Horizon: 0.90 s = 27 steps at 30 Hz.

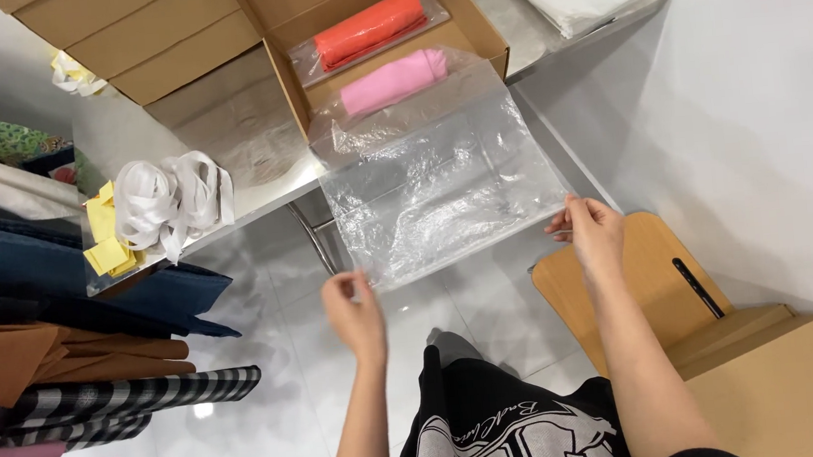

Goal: The person places a plastic-wrapped item into a cardboard box, closes the box, and ties it with a white ribbon. They then remove a yellow sticky note from the box and place it on the table. The person unties the ribbon, opens the box, and removes two plastic-wrapped clothes, one pink and one orange, placing them on the table.

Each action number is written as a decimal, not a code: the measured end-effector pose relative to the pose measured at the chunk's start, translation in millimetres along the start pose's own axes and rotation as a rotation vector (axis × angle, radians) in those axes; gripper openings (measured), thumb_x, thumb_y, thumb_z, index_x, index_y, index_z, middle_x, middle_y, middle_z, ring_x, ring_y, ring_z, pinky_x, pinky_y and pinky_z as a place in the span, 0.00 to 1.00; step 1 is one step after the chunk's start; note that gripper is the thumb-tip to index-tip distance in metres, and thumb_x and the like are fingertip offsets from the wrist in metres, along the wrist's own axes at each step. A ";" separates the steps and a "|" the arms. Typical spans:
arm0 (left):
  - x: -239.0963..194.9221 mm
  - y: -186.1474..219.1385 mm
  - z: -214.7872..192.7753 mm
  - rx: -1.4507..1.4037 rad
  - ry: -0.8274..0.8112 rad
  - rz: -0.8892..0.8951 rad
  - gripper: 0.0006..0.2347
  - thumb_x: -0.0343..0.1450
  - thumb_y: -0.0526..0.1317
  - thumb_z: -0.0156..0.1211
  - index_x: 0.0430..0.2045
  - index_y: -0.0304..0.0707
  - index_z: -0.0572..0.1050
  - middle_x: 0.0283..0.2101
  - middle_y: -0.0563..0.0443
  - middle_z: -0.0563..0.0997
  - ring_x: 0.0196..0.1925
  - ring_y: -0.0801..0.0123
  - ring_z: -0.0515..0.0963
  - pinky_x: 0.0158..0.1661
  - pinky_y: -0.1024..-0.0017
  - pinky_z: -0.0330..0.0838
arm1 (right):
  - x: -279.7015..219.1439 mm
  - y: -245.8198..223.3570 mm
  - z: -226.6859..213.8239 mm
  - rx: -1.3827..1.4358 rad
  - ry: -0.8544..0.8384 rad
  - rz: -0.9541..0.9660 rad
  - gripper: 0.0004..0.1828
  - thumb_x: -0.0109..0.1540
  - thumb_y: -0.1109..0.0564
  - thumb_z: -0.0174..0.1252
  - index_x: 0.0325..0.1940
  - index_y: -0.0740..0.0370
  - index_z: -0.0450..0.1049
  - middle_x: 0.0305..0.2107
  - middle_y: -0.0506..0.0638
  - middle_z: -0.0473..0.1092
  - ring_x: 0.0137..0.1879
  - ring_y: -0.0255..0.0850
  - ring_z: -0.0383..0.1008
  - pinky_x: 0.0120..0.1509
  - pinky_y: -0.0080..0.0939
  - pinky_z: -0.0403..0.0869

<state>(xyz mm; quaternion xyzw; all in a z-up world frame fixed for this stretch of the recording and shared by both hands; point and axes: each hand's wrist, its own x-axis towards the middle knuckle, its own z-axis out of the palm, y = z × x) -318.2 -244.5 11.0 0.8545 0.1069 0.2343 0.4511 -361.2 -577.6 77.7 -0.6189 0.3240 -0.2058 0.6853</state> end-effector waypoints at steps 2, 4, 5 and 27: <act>-6.5 43.9 5.6 -0.026 -0.082 0.163 0.06 0.70 0.33 0.70 0.33 0.45 0.78 0.34 0.52 0.78 0.37 0.59 0.78 0.45 0.66 0.73 | -0.6 -3.3 -0.6 0.008 -0.001 -0.008 0.20 0.70 0.54 0.57 0.24 0.56 0.65 0.22 0.53 0.73 0.28 0.42 0.81 0.33 0.36 0.78; -13.6 78.3 15.5 -0.050 -0.161 0.326 0.10 0.65 0.32 0.75 0.31 0.50 0.79 0.33 0.59 0.79 0.35 0.66 0.76 0.43 0.69 0.72 | -0.4 -3.8 -2.2 0.016 -0.005 -0.016 0.20 0.71 0.53 0.57 0.24 0.56 0.65 0.22 0.52 0.72 0.28 0.41 0.81 0.33 0.35 0.79; -16.7 90.7 22.6 -0.038 -0.244 0.418 0.09 0.65 0.35 0.76 0.32 0.49 0.80 0.34 0.59 0.79 0.36 0.65 0.77 0.44 0.68 0.73 | 0.2 -2.9 -3.0 0.013 -0.003 -0.028 0.20 0.71 0.53 0.57 0.24 0.55 0.66 0.22 0.52 0.72 0.29 0.41 0.81 0.33 0.35 0.78; 27.1 45.9 -21.7 0.037 -0.455 0.619 0.10 0.70 0.26 0.63 0.29 0.50 0.79 0.44 0.58 0.88 0.48 0.64 0.87 0.50 0.68 0.79 | 12.5 15.3 -4.7 0.099 0.014 0.048 0.19 0.70 0.50 0.58 0.25 0.51 0.65 0.21 0.46 0.72 0.28 0.37 0.80 0.33 0.31 0.74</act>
